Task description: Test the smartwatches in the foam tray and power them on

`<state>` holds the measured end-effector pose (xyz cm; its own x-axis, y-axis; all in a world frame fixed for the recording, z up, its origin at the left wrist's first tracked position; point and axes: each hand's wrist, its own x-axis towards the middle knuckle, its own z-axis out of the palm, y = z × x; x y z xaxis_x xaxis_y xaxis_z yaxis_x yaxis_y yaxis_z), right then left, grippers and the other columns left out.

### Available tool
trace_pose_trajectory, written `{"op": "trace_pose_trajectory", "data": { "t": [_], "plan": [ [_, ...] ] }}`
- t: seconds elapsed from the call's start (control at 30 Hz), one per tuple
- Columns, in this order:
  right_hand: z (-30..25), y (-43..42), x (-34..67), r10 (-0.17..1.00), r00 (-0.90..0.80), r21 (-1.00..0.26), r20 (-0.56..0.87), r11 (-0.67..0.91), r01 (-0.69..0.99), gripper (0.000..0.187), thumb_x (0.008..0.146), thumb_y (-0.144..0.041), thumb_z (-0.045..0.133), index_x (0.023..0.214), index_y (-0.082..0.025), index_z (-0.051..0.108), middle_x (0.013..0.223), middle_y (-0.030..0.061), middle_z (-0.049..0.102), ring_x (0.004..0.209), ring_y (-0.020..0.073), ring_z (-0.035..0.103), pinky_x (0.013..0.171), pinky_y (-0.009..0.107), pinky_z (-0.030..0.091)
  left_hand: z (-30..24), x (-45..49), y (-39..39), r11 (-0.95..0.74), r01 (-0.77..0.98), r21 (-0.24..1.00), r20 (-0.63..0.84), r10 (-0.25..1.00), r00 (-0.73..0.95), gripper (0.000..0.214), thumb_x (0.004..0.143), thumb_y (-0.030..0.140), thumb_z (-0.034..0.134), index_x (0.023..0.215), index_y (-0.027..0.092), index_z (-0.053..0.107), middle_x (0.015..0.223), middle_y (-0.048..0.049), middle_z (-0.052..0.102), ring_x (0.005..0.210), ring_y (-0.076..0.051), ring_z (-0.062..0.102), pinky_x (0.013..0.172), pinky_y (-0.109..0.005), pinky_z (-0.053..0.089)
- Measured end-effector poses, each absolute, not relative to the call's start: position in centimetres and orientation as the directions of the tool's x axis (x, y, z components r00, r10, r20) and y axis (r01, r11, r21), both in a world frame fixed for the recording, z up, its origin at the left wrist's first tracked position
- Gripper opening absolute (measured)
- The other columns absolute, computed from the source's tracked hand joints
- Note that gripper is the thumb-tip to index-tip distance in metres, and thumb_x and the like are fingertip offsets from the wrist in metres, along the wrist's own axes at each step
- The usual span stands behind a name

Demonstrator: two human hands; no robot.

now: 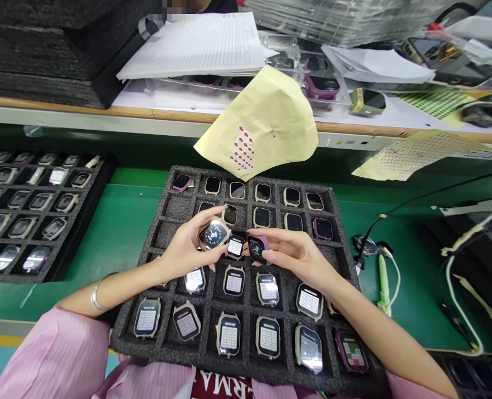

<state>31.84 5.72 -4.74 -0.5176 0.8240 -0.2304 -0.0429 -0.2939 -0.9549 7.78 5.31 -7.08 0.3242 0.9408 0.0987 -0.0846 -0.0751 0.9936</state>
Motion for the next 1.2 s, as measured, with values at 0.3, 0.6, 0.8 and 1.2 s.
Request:
{"op": "trace_pose_trajectory", "data": {
  "t": [0.3,0.6,0.8,1.2],
  "plan": [
    [-5.4,6.1,31.4,0.818,-0.5,-0.894,-0.284,-0.415,-0.17,0.046,0.082,-0.022,0.069,0.127,-0.023,0.058,0.112,0.009,0.072,0.105,0.0234,0.068,0.085,0.04,0.06,-5.8,7.9,5.2,0.387,-0.344,0.855,-0.223,0.875,0.43,0.043,0.073,0.008,0.069,0.111,0.02,0.056,0.099,-0.0048,0.065,0.089,-0.02,0.068,0.081,-0.041,0.061],
    [-5.2,5.7,31.5,0.86,-0.46,-0.925,-0.22,-0.334,-0.181,0.046,0.083,-0.02,0.066,0.128,-0.023,0.058,0.115,0.0096,0.071,0.11,0.0256,0.066,0.085,0.041,0.06,-5.7,7.6,5.3,0.571,-0.465,0.677,-0.295,0.789,0.539,0.044,0.069,0.001,0.059,0.109,0.018,0.053,0.103,-0.0105,0.072,0.101,-0.027,0.069,0.091,-0.055,0.054],
    [-5.6,5.5,31.5,0.864,-0.466,-0.944,-0.19,-0.291,-0.155,0.043,0.084,-0.024,0.067,0.127,-0.025,0.059,0.117,0.0087,0.07,0.105,0.0258,0.069,0.083,0.043,0.061,-6.7,7.9,5.2,0.532,-0.467,0.706,-0.269,0.811,0.519,0.055,0.069,0.003,0.059,0.121,0.021,0.053,0.104,-0.0078,0.069,0.097,-0.025,0.069,0.082,-0.049,0.06],
    [-5.7,5.6,31.5,0.862,-0.478,-0.951,-0.172,-0.272,-0.149,0.036,0.089,-0.022,0.064,0.125,-0.024,0.06,0.112,0.0075,0.072,0.103,0.0245,0.07,0.078,0.039,0.064,-7.4,8.4,5.2,0.342,-0.375,0.862,-0.103,0.842,0.53,0.045,0.086,0.011,0.06,0.128,0.023,0.054,0.106,-0.0068,0.065,0.098,-0.022,0.065,0.077,-0.037,0.063]
  ]
}}
